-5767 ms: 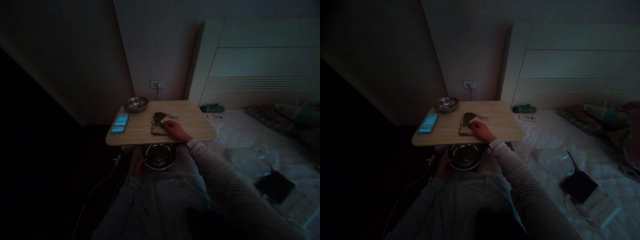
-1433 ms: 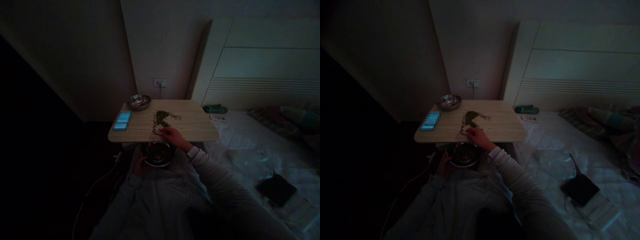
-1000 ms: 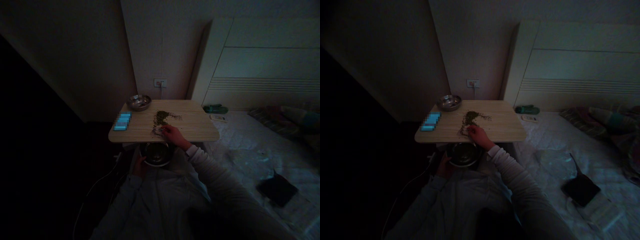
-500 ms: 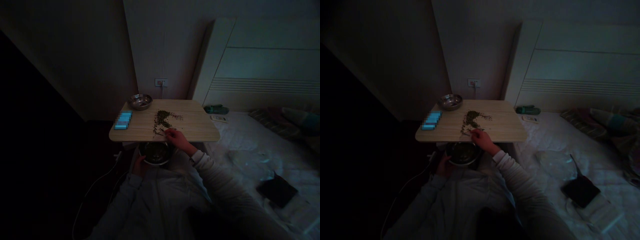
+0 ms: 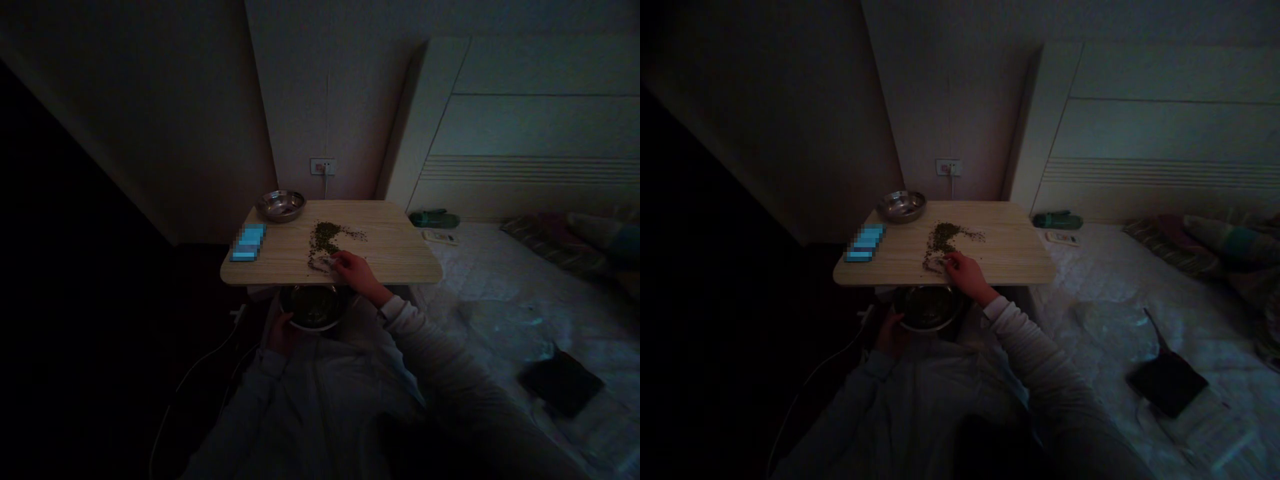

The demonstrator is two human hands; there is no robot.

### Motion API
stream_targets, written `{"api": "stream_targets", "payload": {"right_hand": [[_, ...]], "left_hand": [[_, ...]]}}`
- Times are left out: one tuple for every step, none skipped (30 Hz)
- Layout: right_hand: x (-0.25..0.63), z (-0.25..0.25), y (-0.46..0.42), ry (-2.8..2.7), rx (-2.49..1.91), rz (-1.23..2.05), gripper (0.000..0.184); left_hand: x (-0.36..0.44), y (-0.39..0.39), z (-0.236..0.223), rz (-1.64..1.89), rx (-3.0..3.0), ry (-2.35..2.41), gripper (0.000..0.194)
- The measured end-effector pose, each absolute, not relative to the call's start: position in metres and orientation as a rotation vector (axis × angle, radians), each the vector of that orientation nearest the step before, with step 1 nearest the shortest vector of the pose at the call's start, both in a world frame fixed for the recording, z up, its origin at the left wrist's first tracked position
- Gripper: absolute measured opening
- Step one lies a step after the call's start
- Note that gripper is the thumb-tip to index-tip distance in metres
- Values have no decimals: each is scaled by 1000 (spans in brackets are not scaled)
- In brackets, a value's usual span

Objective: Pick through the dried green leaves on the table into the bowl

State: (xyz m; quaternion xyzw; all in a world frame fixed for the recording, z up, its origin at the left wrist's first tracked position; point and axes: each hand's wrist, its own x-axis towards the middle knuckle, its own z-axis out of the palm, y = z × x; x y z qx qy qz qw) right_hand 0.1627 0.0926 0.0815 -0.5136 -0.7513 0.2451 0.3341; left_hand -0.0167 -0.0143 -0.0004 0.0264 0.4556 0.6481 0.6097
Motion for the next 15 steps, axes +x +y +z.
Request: {"api": "stream_targets", "payload": {"right_hand": [[161, 82, 92, -1969, -1338, 637, 24], [159, 83, 91, -1977, -1342, 638, 24], [157, 84, 91, -1984, -1351, 643, 24], [156, 84, 90, -1990, -1359, 650, 24], [154, 85, 90, -1997, -1365, 658, 25], [153, 86, 89, -2007, -1365, 668, 26], [153, 86, 89, -2018, -1361, 680, 26], [152, 86, 89, -2029, -1351, 695, 27], [152, 86, 90, -2038, -1332, 713, 27], [152, 85, 90, -2046, -1303, 733, 27], [152, 84, 90, -2053, -1267, 754, 27], [153, 84, 90, -2057, -1233, 773, 26], [154, 83, 90, -2057, -1205, 787, 26], [156, 83, 90, -2052, -1189, 794, 26], [158, 83, 90, -2041, -1185, 793, 25]], "left_hand": [[-16, -14, 0, 1492, 51, 1060, 34], [-16, -15, 1, 1489, 45, 1063, 33], [-16, -15, 2, 1485, 46, 1060, 33], [-16, -15, 3, 1481, 52, 1054, 34], [-15, -16, 4, 1477, 61, 1048, 34], [-15, -16, 4, 1477, 70, 1041, 35], [-15, -16, 4, 1480, 81, 1032, 36], [-16, -17, 4, 1489, 90, 1025, 38], [-16, -17, 3, 1499, 101, 1020, 39], [-16, -17, 3, 1505, 109, 1019, 41], [-16, -17, 3, 1506, 111, 1022, 42], [-17, -17, 2, 1503, 108, 1029, 43], [-17, -16, 2, 1499, 102, 1034, 44], [-17, -16, 2, 1494, 99, 1036, 45], [-17, -16, 2, 1489, 96, 1033, 45]]}}
